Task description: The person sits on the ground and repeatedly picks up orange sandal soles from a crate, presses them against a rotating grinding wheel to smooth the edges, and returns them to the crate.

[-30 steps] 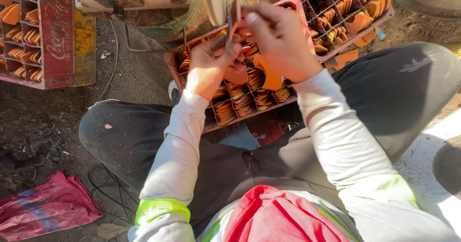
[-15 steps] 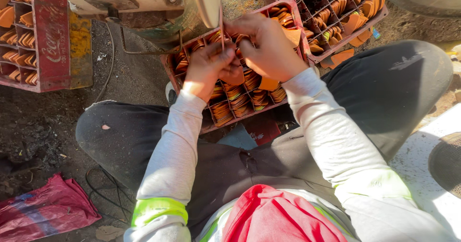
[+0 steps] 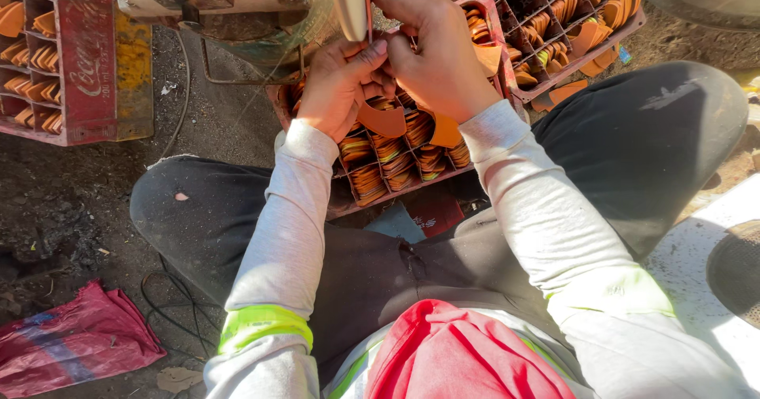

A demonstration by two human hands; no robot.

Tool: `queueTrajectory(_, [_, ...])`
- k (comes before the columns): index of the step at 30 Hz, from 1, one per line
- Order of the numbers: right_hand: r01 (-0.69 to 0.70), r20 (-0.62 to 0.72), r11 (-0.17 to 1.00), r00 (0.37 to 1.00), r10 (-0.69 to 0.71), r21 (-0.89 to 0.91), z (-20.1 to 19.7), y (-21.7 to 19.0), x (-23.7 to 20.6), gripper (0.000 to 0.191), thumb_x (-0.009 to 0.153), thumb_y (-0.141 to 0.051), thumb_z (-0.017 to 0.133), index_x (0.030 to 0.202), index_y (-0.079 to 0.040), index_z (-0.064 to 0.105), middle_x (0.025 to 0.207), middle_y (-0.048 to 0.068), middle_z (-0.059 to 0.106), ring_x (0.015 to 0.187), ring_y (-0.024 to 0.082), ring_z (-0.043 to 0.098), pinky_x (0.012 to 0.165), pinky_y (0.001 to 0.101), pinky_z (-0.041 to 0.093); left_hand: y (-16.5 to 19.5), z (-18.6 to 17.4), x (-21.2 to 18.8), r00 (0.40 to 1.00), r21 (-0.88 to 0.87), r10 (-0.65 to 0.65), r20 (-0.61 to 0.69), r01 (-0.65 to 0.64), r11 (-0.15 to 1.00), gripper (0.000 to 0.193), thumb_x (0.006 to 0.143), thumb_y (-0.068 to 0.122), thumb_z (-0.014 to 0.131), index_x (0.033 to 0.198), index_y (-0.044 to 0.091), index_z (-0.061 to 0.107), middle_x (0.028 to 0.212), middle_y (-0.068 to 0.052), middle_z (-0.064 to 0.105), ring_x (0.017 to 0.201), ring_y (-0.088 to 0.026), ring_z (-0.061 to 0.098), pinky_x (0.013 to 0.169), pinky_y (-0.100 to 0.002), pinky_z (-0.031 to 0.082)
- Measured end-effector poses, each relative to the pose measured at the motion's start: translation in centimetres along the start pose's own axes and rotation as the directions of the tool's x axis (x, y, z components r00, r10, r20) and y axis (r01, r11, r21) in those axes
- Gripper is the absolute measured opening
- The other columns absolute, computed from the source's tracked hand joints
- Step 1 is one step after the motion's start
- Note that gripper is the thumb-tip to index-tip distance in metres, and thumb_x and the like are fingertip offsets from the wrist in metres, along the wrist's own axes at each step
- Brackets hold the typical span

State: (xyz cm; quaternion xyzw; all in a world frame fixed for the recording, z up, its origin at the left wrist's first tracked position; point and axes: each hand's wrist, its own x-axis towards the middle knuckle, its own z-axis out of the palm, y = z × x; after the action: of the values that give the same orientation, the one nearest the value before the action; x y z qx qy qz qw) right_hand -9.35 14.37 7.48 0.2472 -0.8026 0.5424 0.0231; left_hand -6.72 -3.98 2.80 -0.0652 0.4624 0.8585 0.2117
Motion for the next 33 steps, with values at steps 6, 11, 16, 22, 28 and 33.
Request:
queueTrajectory(6, [-0.015,0.081,0.998,0.996,0.020,-0.056,0.3,0.8,-1.4,0.051,0.087,0.006,0.061,0.138,0.003,0.064,0.130,0.017,0.066,0.116,0.029,0.069,0.099,0.0344,0.055,-1.7,-1.2,-1.4,0.998,-0.012,-0.063,0.003,0.063,0.998,0.025,0.101,0.017,0.073,0.116,-0.002,0.069,0.095,-0.011,0.073,0.077,-0.019,0.069,0.072,-0.033,0.058])
queueTrajectory(11, [-0.145,0.377,0.986,0.921,0.102,0.087,-2.5,0.6,-3.8,0.047,0.085,0.009,0.057,0.130,0.006,0.068,0.132,0.016,0.069,0.125,0.030,0.067,0.106,0.0342,0.050,-3.3,-1.1,-3.7,0.953,0.657,0.243,-0.182,-0.066,0.751,0.027,0.095,0.012,0.076,0.117,-0.001,0.067,0.090,-0.006,0.073,0.069,-0.012,0.069,0.064,-0.027,0.057])
queueTrajectory(16, [-0.365,0.415,0.889,0.880,0.232,0.276,-3.9,0.4,-3.4,0.040,0.093,0.004,0.055,0.131,0.005,0.065,0.129,0.014,0.071,0.118,0.021,0.069,0.101,0.0295,0.053,-2.5,0.3,-4.5,0.880,0.856,0.450,-0.152,-0.110,0.505,0.033,0.093,0.011,0.081,0.120,-0.003,0.067,0.080,-0.009,0.072,0.064,-0.010,0.065,0.063,-0.025,0.054])
queueTrajectory(22, [-0.370,0.338,0.925,0.884,0.323,0.083,-4.6,-0.2,-3.0,0.030,0.104,-0.010,0.064,0.132,0.001,0.067,0.104,0.009,0.075,0.088,0.011,0.071,0.076,0.0279,0.057,-0.8,1.8,-5.1,0.895,0.894,0.433,0.104,-0.275,0.353,0.031,0.091,0.002,0.077,0.121,-0.002,0.067,0.103,-0.015,0.073,0.084,-0.022,0.072,0.075,-0.032,0.058])
queueTrajectory(28, [-0.476,0.376,0.874,0.796,0.474,-0.092,-4.9,2.3,-4.7,0.017,0.092,-0.007,0.074,0.106,0.003,0.073,0.084,0.006,0.074,0.074,0.010,0.068,0.067,0.0278,0.056,-1.7,1.9,-4.4,0.977,0.910,0.211,0.031,-0.115,0.399,0.051,0.087,0.007,0.076,0.133,-0.002,0.057,0.121,-0.018,0.066,0.088,-0.031,0.072,0.082,-0.041,0.055])
queueTrajectory(33, [-0.640,0.386,0.756,0.668,0.636,-0.138,-5.6,4.9,-6.5,0.016,0.085,-0.004,0.075,0.100,0.003,0.071,0.081,0.008,0.074,0.068,0.013,0.069,0.063,0.0296,0.056,-2.7,0.2,-3.8,0.998,0.991,0.059,-0.027,0.019,0.131,0.048,0.084,0.014,0.081,0.127,0.003,0.063,0.113,-0.017,0.068,0.106,-0.037,0.065,0.092,-0.046,0.052])
